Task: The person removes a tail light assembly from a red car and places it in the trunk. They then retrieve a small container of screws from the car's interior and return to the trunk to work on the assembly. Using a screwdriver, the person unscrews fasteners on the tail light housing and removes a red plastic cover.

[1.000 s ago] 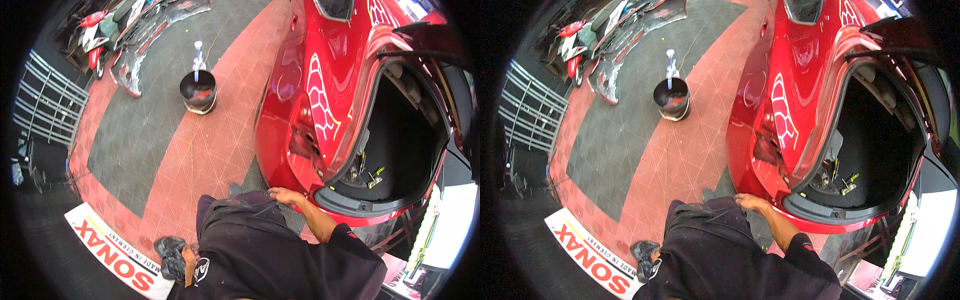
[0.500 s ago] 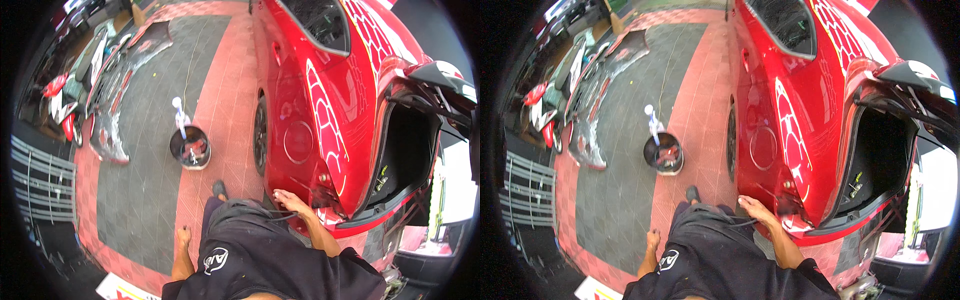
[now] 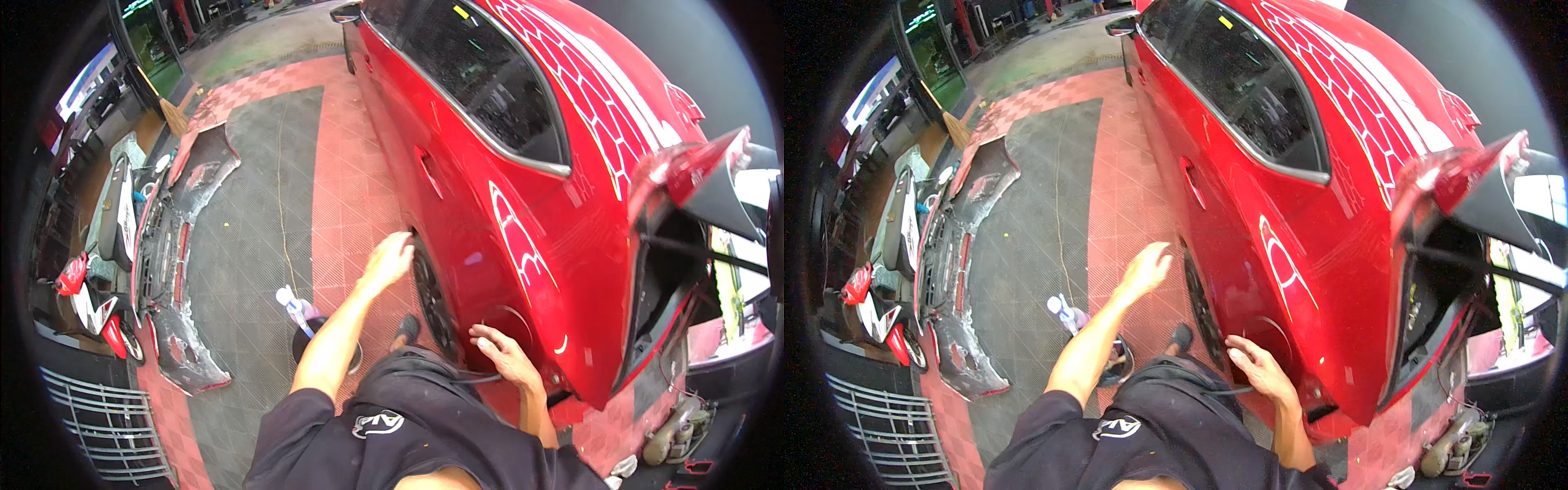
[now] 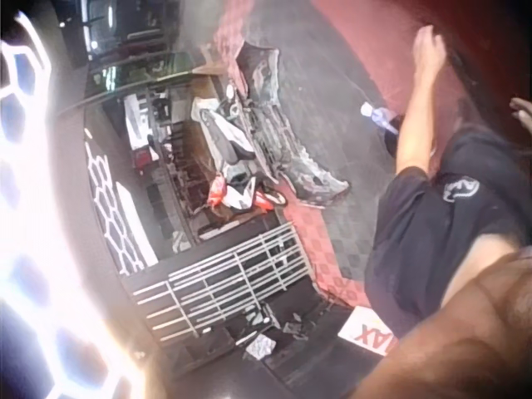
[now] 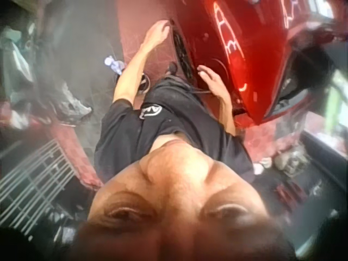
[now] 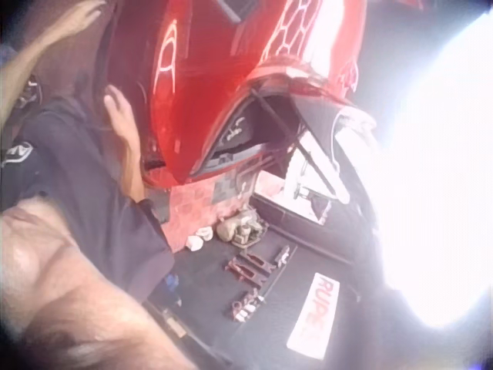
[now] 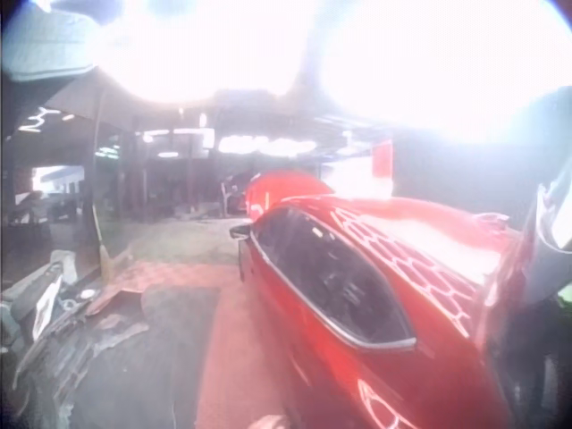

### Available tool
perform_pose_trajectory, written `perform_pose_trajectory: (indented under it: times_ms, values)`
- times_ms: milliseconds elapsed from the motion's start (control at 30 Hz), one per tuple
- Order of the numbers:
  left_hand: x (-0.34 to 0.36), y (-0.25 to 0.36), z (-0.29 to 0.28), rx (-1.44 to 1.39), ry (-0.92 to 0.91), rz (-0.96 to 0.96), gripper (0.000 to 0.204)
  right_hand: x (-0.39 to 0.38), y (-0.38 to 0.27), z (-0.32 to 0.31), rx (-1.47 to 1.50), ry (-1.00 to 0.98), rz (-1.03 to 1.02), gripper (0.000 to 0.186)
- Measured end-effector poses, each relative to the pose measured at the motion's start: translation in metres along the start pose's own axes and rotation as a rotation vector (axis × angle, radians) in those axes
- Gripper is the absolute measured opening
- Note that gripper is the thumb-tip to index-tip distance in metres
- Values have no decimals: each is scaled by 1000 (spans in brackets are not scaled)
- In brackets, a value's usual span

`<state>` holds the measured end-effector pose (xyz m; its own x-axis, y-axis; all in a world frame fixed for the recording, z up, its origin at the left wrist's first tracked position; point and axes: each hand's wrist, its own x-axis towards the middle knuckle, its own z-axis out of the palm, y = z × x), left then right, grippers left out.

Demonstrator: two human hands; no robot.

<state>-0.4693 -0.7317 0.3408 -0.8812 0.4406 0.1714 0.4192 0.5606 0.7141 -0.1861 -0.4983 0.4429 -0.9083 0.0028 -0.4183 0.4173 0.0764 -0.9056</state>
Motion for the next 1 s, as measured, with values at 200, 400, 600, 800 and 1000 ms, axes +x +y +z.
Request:
perform_pose_trajectory:
  times_ms: [200,400,600,800,1000]
  values:
    - [152,-9,24,432,-106,305,60,25,-45,9,187,219,-11,50]
    - [263,-21,37,763,-553,279,45,3,-58,10,168,527,-44,54]
    - [300,-44,49,674,-724,298,37,23,-138,0,71,798,-228,56]
    - [294,-95,34,441,-544,552,26,149,-239,-71,-482,1295,-465,70]
    - [216,-152,-127,390,-540,389,31,176,-302,6,-324,328,-149,62]
